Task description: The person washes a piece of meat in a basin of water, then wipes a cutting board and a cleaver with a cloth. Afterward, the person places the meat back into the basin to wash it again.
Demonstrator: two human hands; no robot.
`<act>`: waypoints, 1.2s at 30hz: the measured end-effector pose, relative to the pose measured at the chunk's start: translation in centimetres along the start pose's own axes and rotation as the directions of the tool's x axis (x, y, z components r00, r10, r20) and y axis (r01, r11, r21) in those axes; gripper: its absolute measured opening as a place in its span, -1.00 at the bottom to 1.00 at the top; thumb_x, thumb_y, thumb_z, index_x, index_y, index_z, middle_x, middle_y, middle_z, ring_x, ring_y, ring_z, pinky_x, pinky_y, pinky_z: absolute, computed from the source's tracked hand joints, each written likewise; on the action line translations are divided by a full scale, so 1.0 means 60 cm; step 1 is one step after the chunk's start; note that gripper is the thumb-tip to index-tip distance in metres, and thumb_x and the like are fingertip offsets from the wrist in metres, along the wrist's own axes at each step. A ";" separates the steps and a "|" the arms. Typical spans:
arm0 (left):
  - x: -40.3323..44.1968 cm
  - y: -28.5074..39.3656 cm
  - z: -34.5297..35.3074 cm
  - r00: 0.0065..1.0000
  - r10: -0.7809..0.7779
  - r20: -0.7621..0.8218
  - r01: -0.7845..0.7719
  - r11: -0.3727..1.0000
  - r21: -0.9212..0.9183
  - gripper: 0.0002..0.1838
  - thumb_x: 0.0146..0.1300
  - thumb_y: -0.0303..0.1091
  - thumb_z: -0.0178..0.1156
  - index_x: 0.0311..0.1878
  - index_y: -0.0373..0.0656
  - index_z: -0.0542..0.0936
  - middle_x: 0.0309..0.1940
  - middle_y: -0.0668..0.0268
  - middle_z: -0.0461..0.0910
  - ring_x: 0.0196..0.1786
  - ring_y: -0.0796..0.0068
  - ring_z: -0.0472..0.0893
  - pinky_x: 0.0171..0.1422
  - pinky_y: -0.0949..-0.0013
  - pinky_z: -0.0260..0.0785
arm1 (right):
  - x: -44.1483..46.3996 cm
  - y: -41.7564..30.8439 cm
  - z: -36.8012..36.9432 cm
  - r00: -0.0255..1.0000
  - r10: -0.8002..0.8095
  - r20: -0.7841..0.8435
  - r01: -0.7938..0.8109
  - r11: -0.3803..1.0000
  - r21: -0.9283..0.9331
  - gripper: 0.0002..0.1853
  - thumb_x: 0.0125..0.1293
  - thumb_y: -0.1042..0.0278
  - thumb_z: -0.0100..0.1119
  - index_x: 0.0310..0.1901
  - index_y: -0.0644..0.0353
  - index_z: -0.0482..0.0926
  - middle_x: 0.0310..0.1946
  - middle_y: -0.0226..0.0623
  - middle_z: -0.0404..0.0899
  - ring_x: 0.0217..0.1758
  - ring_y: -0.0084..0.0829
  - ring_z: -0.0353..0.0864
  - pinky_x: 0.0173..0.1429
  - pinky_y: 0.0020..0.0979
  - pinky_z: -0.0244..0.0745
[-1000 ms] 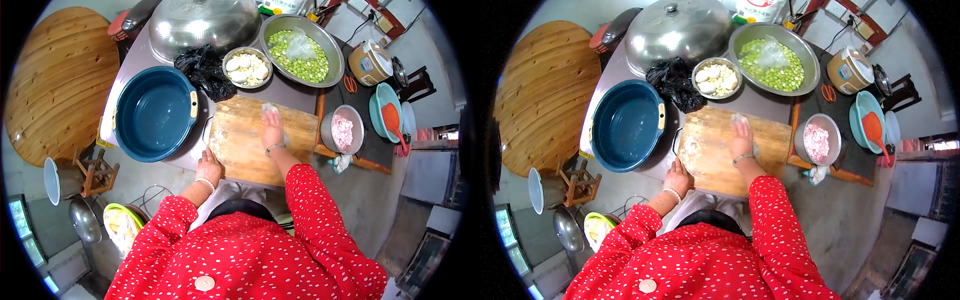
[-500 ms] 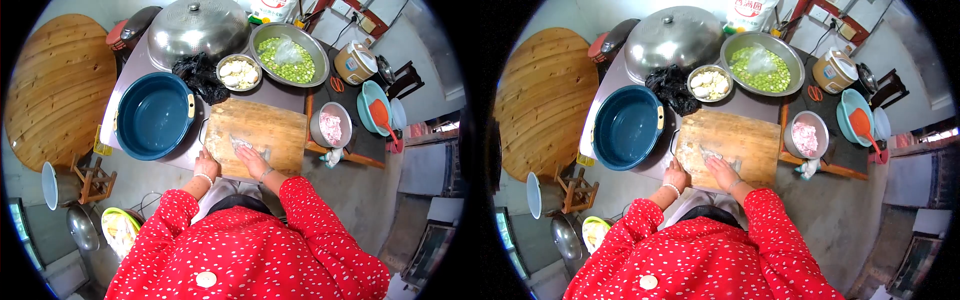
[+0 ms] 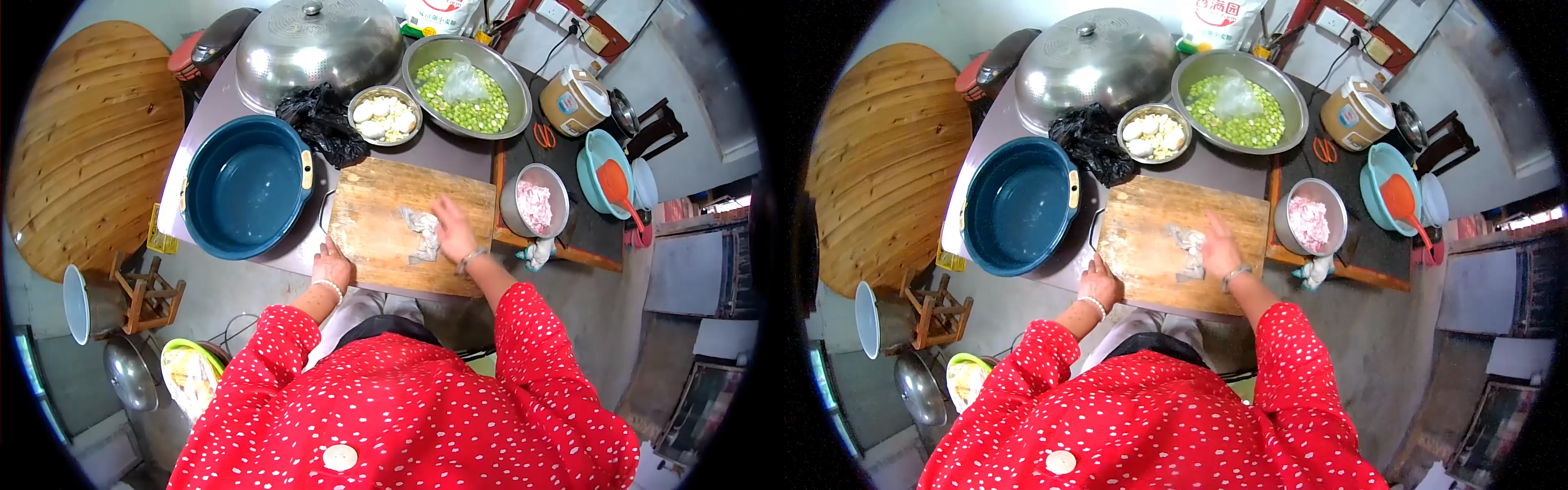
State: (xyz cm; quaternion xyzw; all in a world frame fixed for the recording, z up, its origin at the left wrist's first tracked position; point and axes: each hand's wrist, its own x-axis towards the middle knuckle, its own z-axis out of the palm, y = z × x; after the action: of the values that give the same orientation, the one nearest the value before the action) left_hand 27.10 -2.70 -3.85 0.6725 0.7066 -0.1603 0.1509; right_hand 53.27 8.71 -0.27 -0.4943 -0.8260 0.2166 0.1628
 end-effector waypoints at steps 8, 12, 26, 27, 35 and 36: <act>-0.012 -0.003 -0.012 0.999 0.027 0.021 -0.027 0.999 -0.024 -0.42 0.22 -0.31 -0.07 0.21 -0.57 0.21 0.32 -0.20 0.03 0.29 -0.01 0.23 0.23 0.14 0.24 | -0.051 0.044 0.077 0.949 -0.196 0.249 0.252 0.943 -0.219 -0.46 0.18 0.47 -0.16 0.26 0.08 0.23 0.32 -0.12 0.13 0.39 -0.16 0.08 0.41 -0.17 -0.01; -0.012 0.008 -0.043 0.999 0.043 0.029 -0.043 0.999 -0.007 -0.42 0.20 -0.30 -0.04 0.19 -0.58 0.23 0.31 -0.21 0.05 0.28 0.01 0.23 0.21 0.15 0.25 | 0.013 0.063 0.064 0.996 0.079 -0.047 -0.087 0.972 -0.216 -0.48 0.21 0.45 -0.16 0.26 0.15 0.22 0.30 -0.10 0.15 0.38 -0.17 0.10 0.40 -0.23 0.02; -0.012 0.000 -0.029 0.998 0.040 0.044 -0.040 0.999 -0.004 -0.30 0.18 -0.20 0.02 0.23 -0.59 0.13 0.32 -0.21 0.04 0.31 -0.03 0.20 0.24 0.16 0.21 | -0.104 0.028 0.111 0.895 -0.401 0.197 0.423 0.903 -0.081 -0.60 0.25 0.39 -0.12 0.14 0.08 0.38 0.17 -0.24 0.35 0.25 -0.27 0.31 0.28 -0.26 0.25; -0.009 0.000 -0.023 0.999 0.034 0.034 -0.034 0.999 -0.005 -0.30 0.18 -0.20 0.02 0.24 -0.59 0.14 0.32 -0.20 0.04 0.31 -0.03 0.20 0.25 0.16 0.21 | -0.092 0.035 0.109 0.894 -0.396 0.208 0.416 0.907 -0.062 -0.60 0.25 0.40 -0.13 0.15 0.08 0.38 0.19 -0.24 0.34 0.27 -0.27 0.29 0.30 -0.27 0.22; -0.005 0.001 -0.012 0.999 0.041 0.017 -0.042 0.998 0.056 -0.25 0.11 -0.13 0.10 0.21 -0.57 0.20 0.29 -0.26 0.08 0.28 -0.06 0.26 0.26 0.16 0.22 | -0.071 0.025 0.115 0.995 -0.067 0.073 0.082 0.971 -0.225 -0.57 0.22 0.45 -0.15 0.15 0.10 0.37 0.25 -0.23 0.27 0.34 -0.28 0.17 0.35 -0.29 0.12; -0.007 0.001 -0.022 0.997 0.041 0.060 -0.045 0.997 0.064 -0.27 0.13 -0.15 0.07 0.22 -0.57 0.19 0.30 -0.24 0.06 0.29 -0.04 0.24 0.25 0.17 0.22 | -0.084 0.019 0.115 0.992 -0.073 0.099 0.093 0.971 -0.220 -0.57 0.21 0.45 -0.13 0.15 0.10 0.37 0.25 -0.22 0.28 0.34 -0.27 0.18 0.35 -0.29 0.14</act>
State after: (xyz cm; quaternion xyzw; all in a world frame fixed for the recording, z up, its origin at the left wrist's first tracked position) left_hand 27.17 -2.52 -2.46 0.6872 0.6816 -0.1996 0.1529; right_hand 53.06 3.33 -7.03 -0.4643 -0.8715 0.1374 0.0775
